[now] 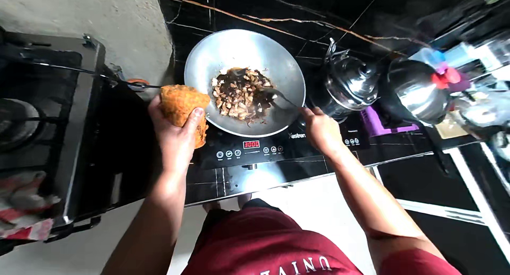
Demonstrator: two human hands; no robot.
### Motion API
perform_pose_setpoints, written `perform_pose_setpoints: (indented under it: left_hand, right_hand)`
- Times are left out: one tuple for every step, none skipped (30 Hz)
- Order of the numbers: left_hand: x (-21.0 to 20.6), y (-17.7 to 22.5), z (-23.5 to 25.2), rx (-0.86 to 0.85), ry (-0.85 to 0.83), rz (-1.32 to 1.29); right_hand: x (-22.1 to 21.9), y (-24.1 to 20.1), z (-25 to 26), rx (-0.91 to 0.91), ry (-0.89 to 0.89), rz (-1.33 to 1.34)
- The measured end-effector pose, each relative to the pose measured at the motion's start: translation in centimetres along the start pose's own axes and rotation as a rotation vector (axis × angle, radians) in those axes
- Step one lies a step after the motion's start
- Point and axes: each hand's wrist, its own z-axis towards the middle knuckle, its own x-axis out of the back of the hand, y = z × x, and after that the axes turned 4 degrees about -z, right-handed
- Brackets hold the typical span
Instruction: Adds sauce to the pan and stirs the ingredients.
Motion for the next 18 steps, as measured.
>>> perform_pose_setpoints:
  left_hand:
    - [0.3,0.4,0.1,0.028,-0.018,0.088]
    - [0.5,0.8,0.3,0.05,-0.036,0.17]
    - [0.8,1.2,0.5,0.068,-0.053,0.233]
    - [0.9,1.6,0.7,0.084,-0.065,0.271]
    - [0.8,2.0,0.9,0.085,-0.073,0.296]
    - [0.9,2.2,1.1,0.082,-0.086,0.316]
    - [0.9,2.3,1.3,0.068,-0.099,0.337]
    - [0.9,2.5,1.4,0.054,-0.115,0.355]
    - [0.9,2.7,1.5,0.044,-0.125,0.369]
    - [0.8,2.9,1.5,0.047,-0.13,0.374]
    - [0.8,3.1,1.5,0.062,-0.13,0.364]
    - [0.9,3.2,1.5,0.079,-0.131,0.347]
    - [0.9,3.1,1.5,0.088,-0.126,0.333]
    - [1.0,3.0,1.6,0.093,-0.119,0.32]
    - [1.0,2.9,1.7,0.094,-0.113,0.313]
    - [1.1,3.0,1.8,0.102,-0.108,0.312]
    - [1.0,2.9,1.9,0.103,-0.102,0.319]
    - [1.0,2.9,2.0,0.103,-0.102,0.324]
  right_hand:
    - [0.4,-0.1,0.9,-0.003,0.019,0.011]
    - [1.1,-0.1,1.7,-0.015,0.033,0.006]
    - [1.7,-0.2,2.6,-0.035,0.041,0.007]
    - [2.4,-0.2,3.5,-0.065,0.035,0.012]
    - [2.8,-0.2,4.7,-0.102,0.013,0.014]
    - [3.1,-0.1,5.9,-0.138,-0.024,0.033]
    - [3.0,0.1,7.3,-0.155,-0.064,0.088]
    - [2.5,0.4,8.6,-0.141,-0.099,0.182]
    - [1.9,0.6,9.8,-0.111,-0.142,0.298]
    - [1.1,0.5,10.7,-0.08,-0.194,0.398]
    - [0.5,0.1,11.1,-0.047,-0.249,0.474]
    - [0.4,-0.5,11.1,-0.018,-0.303,0.54]
    - [0.5,-1.1,10.8,0.014,-0.346,0.575]
    - [0.7,-1.5,10.4,0.058,-0.373,0.593]
    - [1.2,-1.7,10.0,0.105,-0.391,0.604]
    - [1.7,-1.6,9.9,0.139,-0.391,0.598]
    - [2.2,-1.4,9.9,0.162,-0.371,0.579]
    - [2.7,-1.0,10.2,0.169,-0.324,0.547]
